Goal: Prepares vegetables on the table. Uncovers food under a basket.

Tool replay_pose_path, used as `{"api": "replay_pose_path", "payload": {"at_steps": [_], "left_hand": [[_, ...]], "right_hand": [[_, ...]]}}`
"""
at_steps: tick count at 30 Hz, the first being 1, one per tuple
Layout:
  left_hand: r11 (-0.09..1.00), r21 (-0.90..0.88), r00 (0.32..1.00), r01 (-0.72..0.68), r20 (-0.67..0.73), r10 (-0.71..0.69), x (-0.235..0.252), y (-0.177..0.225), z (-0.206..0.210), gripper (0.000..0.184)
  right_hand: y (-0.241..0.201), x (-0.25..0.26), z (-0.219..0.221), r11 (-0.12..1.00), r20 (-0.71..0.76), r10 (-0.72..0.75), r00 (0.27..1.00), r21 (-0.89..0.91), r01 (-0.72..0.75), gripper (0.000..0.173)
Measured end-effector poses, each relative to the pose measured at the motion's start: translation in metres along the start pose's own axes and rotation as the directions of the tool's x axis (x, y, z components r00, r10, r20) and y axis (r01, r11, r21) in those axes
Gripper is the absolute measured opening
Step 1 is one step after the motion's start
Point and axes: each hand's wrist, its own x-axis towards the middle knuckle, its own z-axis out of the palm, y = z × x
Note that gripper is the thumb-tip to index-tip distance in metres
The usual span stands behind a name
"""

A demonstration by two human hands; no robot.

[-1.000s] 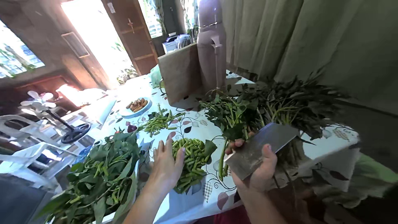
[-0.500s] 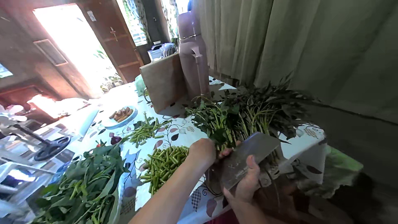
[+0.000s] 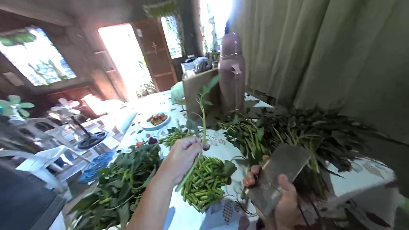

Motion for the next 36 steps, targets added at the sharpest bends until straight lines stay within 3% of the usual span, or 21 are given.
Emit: {"api": "replay_pose_path", "payload": {"at_steps": [2,4,6,9,12,17,23,27,31,33,34,35,36], "left_hand": [[0.998,0.023,0.998,-0.059,0.009,0.059,-0.022,-0.014,-0.015,0.024],[0.992,0.067,0.994,-0.105,0.011,0.105,-0.043,-0.026,-0.027,0.023],[0.987,0.104,0.992,-0.124,0.015,0.124,-0.06,-0.036,-0.038,0.023],[0.974,0.137,0.983,-0.183,0.04,0.179,-0.08,-0.048,-0.047,0.024],[0.939,0.184,0.956,-0.292,0.057,0.286,-0.095,-0.056,-0.053,0.023],[0.894,0.266,0.932,-0.362,0.076,0.354,-0.114,-0.065,-0.064,0.024],[0.897,0.292,0.942,-0.333,0.06,0.331,-0.116,-0.072,-0.076,0.025],[0.96,0.236,0.988,-0.147,-0.015,0.155,-0.117,-0.059,-0.079,0.022],[0.983,0.161,0.99,-0.091,-0.091,0.107,-0.125,-0.054,-0.086,0.02],[0.995,0.043,0.984,-0.091,-0.152,0.096,-0.132,-0.055,-0.086,0.021],[0.995,-0.035,0.978,-0.093,-0.192,0.085,-0.137,-0.056,-0.085,0.024],[0.989,-0.109,0.968,-0.1,-0.239,0.072,-0.141,-0.056,-0.084,0.026],[0.977,-0.182,0.956,-0.109,-0.287,0.053,-0.145,-0.057,-0.082,0.027]], "right_hand": [[-0.002,0.005,-0.001,0.995,0.248,0.096,0.964,-0.003,-0.098,0.076],[-0.006,0.012,0.008,0.983,0.48,0.173,0.86,-0.138,-0.121,0.078],[-0.013,0.016,0.028,0.943,0.611,0.289,0.737,-0.316,-0.107,0.077],[-0.023,0.02,0.072,0.838,0.654,0.446,0.611,-0.545,-0.029,0.096],[-0.017,0.034,0.101,0.764,0.672,0.551,0.495,-0.645,0.026,0.12],[-0.003,0.039,0.121,0.729,0.664,0.641,0.384,-0.684,-0.033,0.116],[0.008,0.039,0.133,0.686,0.634,0.699,0.33,-0.725,-0.058,0.107],[0.015,0.044,0.15,0.551,0.529,0.765,0.368,-0.833,0.053,0.097],[0.028,0.045,0.178,0.406,0.424,0.824,0.376,-0.904,0.131,0.114],[0.041,0.043,0.187,0.403,0.446,0.808,0.384,-0.895,0.19,0.09],[0.051,0.041,0.19,0.435,0.499,0.771,0.395,-0.866,0.245,0.066],[0.06,0.039,0.192,0.459,0.56,0.736,0.38,-0.826,0.327,0.057],[0.069,0.04,0.195,0.449,0.59,0.73,0.346,-0.795,0.408,0.065]]}}
